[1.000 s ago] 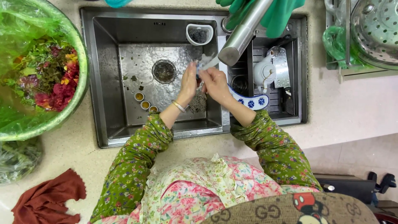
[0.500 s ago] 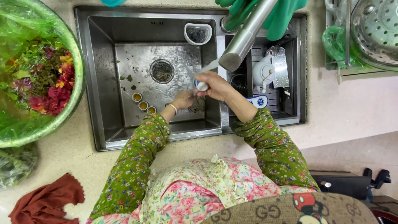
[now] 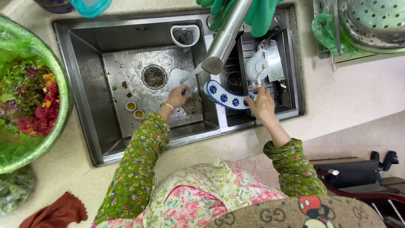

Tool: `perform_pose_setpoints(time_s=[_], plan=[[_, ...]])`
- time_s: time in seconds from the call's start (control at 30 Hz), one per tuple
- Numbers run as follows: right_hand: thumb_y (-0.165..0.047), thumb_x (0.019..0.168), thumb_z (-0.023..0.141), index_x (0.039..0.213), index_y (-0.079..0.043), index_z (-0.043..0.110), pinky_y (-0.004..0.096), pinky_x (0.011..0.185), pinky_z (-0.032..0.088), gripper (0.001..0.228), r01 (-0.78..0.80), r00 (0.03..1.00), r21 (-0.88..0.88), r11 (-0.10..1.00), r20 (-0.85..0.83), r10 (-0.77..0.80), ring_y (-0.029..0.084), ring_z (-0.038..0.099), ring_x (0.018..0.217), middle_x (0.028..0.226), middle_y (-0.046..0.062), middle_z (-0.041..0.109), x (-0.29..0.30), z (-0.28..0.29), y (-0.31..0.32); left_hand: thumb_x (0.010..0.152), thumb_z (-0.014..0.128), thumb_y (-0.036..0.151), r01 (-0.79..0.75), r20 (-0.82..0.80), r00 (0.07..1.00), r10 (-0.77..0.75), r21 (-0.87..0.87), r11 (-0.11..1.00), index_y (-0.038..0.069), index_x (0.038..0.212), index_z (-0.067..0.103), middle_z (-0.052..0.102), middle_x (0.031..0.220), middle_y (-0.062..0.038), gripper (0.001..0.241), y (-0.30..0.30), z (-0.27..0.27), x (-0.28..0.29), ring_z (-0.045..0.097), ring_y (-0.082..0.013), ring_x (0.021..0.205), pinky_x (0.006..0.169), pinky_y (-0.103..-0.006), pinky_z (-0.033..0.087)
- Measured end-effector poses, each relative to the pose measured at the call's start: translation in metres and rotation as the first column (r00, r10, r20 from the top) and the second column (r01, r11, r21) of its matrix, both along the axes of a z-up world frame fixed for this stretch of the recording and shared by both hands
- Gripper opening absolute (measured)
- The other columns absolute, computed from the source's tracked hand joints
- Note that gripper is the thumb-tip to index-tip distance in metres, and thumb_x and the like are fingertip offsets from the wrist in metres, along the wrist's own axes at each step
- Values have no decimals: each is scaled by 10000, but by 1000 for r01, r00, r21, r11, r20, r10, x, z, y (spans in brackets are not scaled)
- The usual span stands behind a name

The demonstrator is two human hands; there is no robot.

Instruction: Washing a teapot and small tea cups in a kitchen sink.

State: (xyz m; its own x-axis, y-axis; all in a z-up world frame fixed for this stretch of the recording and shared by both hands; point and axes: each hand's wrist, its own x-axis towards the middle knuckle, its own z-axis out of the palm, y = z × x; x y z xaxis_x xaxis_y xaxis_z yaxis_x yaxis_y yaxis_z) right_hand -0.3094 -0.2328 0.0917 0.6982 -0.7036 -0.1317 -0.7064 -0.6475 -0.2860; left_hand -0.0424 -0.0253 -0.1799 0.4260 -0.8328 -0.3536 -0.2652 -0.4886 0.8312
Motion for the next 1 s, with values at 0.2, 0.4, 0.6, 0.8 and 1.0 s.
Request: perform_pose_setpoints(time_s=[0.2, 0.4, 0.6, 0.8, 1.0], plan=[[-385, 745, 851, 1106, -5, 632, 539, 792, 514, 568, -162, 966, -335, 928, -248, 80, 443, 640, 1041, 1145, 230, 634, 38, 30, 11, 957, 664, 195, -397, -741, 645, 185, -118, 910, 39, 1345, 377, 640, 1189, -48, 506, -52, 120, 35, 714, -189, 1073, 812, -373, 620], [-31, 981, 613, 1271, 17, 642, 324, 710, 586, 295, -481, 746, 142, 865, 584, 319, 252, 711, 885, 1235, 189, 630, 135, 53, 71, 1099, 652, 322, -481, -928, 303, -216, -345, 806, 35, 1342, 580, 659, 1165, -77, 383, -23, 160, 25, 614, -158, 937, 735, -286, 502], [-167, 1069, 593, 1002, 30, 644, 358, 465, 436, 214, 10, 897, 952, 305, 126, -423, 259, 571, 586, 844, 219, 596, 188, -61, 56, 1097, 480, 502, -658, -521, 708, 478, -239, 714, 33, 1095, 588, 602, 805, -37, 481, -27, 197, -11, 566, -138, 670, 588, -316, 459], [-304, 1202, 489, 1085, -37, 623, 324, 646, 529, 321, -612, 484, -337, 716, 556, 675, 274, 663, 788, 967, 166, 699, 168, 17, 96, 1041, 448, 537, -334, -732, 578, 360, 190, 923, 106, 913, 652, 482, 666, -43, 494, -30, 177, 43, 326, -181, 506, 455, -362, 214], [-225, 1121, 553, 994, 26, 608, 269, 498, 517, 287, -309, 849, 776, 549, 486, -208, 125, 648, 586, 862, 97, 665, 171, -18, 87, 1037, 425, 593, -619, -511, 740, 437, -262, 741, 34, 894, 622, 550, 661, -31, 610, -37, 206, 15, 511, -167, 578, 532, -337, 424]])
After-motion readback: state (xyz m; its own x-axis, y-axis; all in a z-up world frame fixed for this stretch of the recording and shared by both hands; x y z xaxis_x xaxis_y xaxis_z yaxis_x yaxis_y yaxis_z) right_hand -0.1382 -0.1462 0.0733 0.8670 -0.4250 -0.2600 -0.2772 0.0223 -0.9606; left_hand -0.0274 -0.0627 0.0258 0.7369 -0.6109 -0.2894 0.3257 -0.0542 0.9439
